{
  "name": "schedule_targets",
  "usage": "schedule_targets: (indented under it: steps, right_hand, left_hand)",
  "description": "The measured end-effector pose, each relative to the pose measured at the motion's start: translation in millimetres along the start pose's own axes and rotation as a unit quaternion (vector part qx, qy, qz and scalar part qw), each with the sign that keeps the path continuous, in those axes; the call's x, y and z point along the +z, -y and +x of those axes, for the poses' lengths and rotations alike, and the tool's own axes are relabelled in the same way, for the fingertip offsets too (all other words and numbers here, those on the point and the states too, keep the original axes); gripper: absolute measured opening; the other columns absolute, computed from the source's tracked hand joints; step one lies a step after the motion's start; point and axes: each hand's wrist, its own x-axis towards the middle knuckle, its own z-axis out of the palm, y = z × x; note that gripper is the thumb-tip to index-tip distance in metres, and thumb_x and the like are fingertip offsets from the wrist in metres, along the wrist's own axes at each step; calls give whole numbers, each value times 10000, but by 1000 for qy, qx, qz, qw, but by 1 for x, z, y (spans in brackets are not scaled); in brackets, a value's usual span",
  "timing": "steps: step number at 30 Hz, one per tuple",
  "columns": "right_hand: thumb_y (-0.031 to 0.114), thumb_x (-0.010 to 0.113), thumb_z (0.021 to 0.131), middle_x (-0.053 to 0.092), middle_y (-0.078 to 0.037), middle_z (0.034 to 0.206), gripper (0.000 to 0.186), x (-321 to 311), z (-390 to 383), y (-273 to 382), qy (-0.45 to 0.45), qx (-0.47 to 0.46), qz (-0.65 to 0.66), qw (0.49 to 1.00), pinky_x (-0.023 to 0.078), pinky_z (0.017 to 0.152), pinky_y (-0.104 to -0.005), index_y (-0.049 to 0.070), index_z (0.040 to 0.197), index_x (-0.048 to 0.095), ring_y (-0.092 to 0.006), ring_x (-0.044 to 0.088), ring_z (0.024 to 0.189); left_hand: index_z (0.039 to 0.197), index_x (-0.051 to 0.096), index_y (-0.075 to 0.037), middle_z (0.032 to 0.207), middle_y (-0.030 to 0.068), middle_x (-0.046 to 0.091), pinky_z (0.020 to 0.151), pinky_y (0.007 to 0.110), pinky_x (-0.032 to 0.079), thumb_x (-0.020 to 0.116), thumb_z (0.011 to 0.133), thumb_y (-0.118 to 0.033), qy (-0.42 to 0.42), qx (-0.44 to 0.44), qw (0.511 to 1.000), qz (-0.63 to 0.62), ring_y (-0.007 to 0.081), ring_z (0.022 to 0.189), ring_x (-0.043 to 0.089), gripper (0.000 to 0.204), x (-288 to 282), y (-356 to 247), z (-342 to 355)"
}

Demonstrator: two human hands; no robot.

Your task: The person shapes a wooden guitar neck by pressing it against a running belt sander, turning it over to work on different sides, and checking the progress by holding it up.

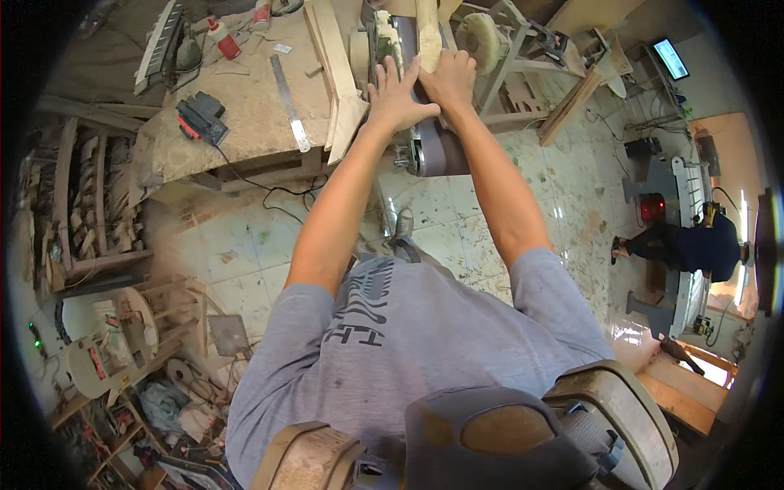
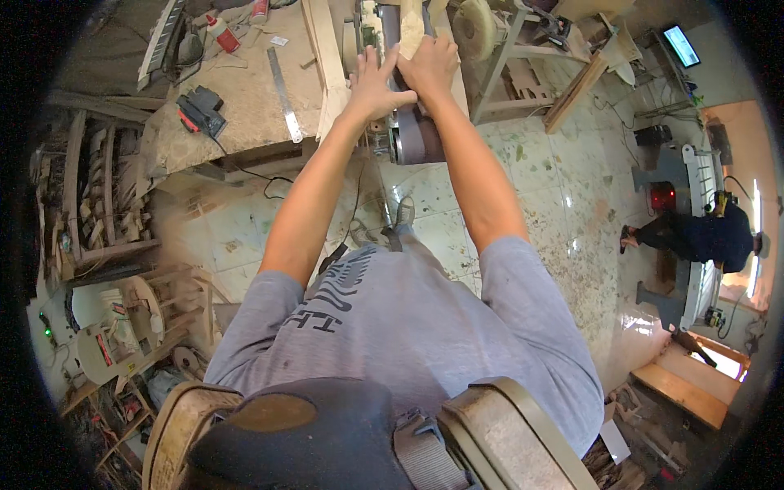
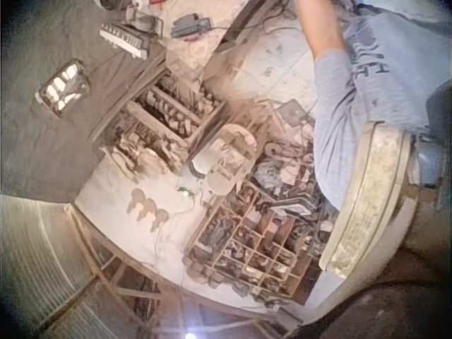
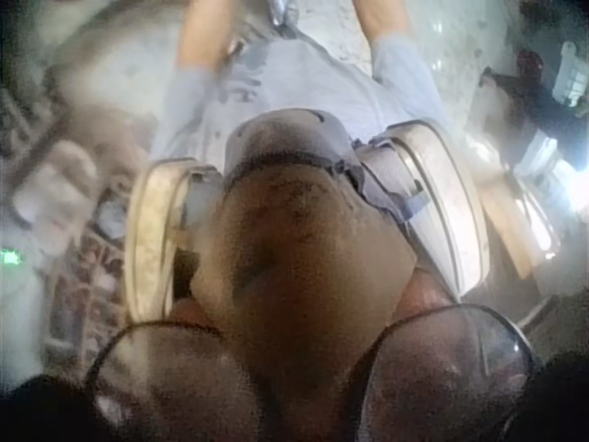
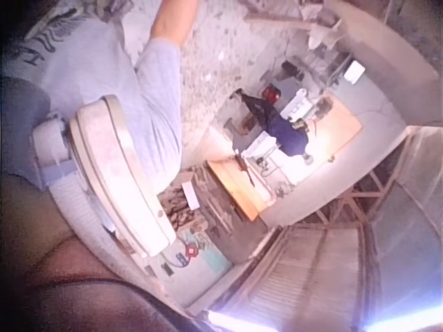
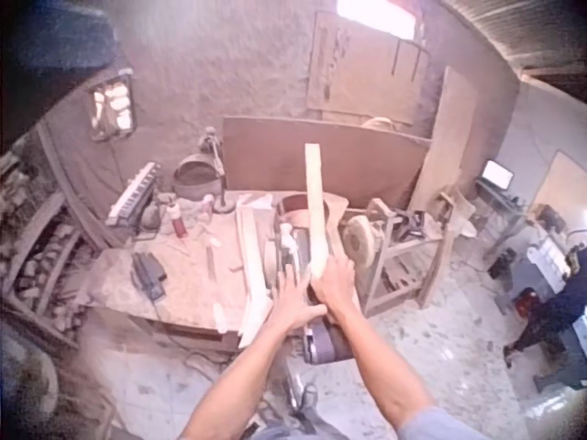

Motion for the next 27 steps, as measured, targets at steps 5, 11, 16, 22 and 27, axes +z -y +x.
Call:
schedule_targets:
  steps: [5,11,16,22,27]
  right_hand:
    - [450,707,805,576,-243,1140,552,0,-1,-7,-26,-24,0,999,450,921,-526,-45,1048,667,-428,515,1098]
    - [454,718,783,580,-242,1122,549,-1,-1,-8,-25,-19,-20,999,448,910,-517,-34,1029,665,-414,526,1065]
    - [468,733,753,585,-224,1068,570,8,-3,9,-60,3,-32,998,440,922,-503,-39,1003,660,-409,533,1051]
    - [447,745,732,574,-215,1031,571,11,-2,25,-92,-11,-1,996,436,903,-497,-55,988,652,-400,534,1027]
    - [426,744,716,574,-223,1054,554,14,3,12,-75,11,14,997,422,929,-505,-61,967,658,-406,525,1057]
  left_hand:
    - [1605,209,-167,1634,334,49,1190,658,117,807,588,-561,50,-6,998,22,494,1525,24,1244,-9,-8,13]
    - [1603,225,-174,1627,344,79,1200,637,116,805,567,-601,59,0,998,33,490,1527,26,1261,-9,-7,19]
    - [1609,225,-247,1626,347,87,1200,631,112,806,543,-623,78,-5,995,55,485,1530,32,1271,-22,9,24]
    - [1625,133,-295,1588,373,197,1191,583,235,796,545,-607,132,-24,991,-10,552,1477,177,1306,-30,30,33]
    - [1626,117,-238,1500,304,442,1130,414,394,809,639,-447,148,-11,981,-123,417,1374,470,1223,-31,13,31]
